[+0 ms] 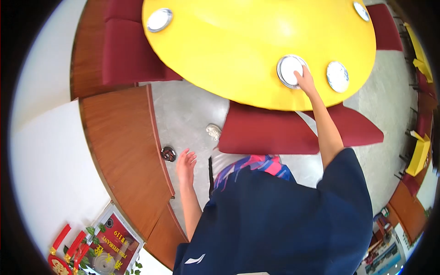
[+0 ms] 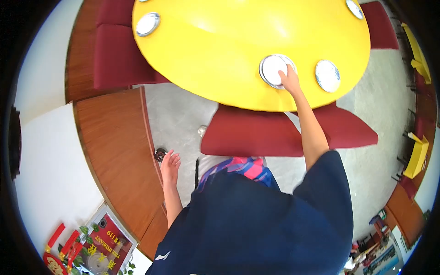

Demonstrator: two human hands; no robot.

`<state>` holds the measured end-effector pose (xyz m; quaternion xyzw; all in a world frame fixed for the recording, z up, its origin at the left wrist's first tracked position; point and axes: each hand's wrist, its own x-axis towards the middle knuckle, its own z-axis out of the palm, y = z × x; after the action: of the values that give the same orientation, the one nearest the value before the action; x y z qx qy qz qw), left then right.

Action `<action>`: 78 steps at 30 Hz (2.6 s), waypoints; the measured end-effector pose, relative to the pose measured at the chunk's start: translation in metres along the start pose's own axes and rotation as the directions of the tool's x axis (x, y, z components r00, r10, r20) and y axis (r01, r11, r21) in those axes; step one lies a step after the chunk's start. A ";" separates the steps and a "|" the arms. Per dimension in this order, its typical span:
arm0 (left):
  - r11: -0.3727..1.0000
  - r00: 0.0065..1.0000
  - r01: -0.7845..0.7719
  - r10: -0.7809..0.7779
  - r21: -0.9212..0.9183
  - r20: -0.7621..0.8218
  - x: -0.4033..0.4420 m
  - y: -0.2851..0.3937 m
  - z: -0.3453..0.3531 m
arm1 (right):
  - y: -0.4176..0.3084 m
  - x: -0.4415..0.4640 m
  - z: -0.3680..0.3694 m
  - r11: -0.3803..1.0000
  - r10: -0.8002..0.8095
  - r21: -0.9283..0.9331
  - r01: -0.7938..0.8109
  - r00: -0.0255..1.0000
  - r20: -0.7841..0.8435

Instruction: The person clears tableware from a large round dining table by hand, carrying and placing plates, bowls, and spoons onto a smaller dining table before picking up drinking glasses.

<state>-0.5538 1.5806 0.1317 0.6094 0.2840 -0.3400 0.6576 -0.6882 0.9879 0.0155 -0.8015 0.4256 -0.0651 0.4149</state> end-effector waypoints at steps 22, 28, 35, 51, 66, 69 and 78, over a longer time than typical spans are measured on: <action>0.902 0.781 -0.118 0.343 -0.416 0.522 0.112 0.231 -0.087 | -0.495 -0.228 0.337 0.978 -0.187 0.180 0.109 0.842 0.505; 0.958 0.752 -0.177 0.281 -0.227 0.597 0.189 0.296 -0.055 | -0.495 -0.141 0.380 0.931 -0.334 0.269 0.248 0.875 0.350; 0.889 0.768 -0.405 0.204 0.212 0.607 0.275 0.399 -0.047 | -0.481 0.087 0.412 0.986 -0.167 -0.012 0.169 0.955 -0.245; 0.944 0.889 -0.240 0.120 0.227 0.441 0.432 0.575 -0.095 | -0.497 0.283 0.439 0.894 0.447 0.114 -0.433 0.846 -0.291; 0.935 0.831 -0.136 -0.072 0.328 0.552 0.664 0.701 -0.044 | -0.477 0.297 0.465 0.645 0.753 0.508 -0.571 0.588 -0.296; 0.902 0.818 -0.119 -0.147 0.414 0.556 0.673 0.717 -0.037 | -0.493 0.290 0.475 0.605 0.766 0.637 -0.477 0.566 -0.304; 0.731 0.768 -0.226 -0.273 0.644 0.579 0.715 0.771 0.015 | -0.510 0.291 0.500 0.594 0.787 0.659 -0.461 0.504 -0.357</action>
<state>0.4919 1.5136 0.0389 0.6491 -0.0940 -0.6147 0.4381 0.0435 1.2282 -0.0129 -0.3815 0.7741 -0.2668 0.4291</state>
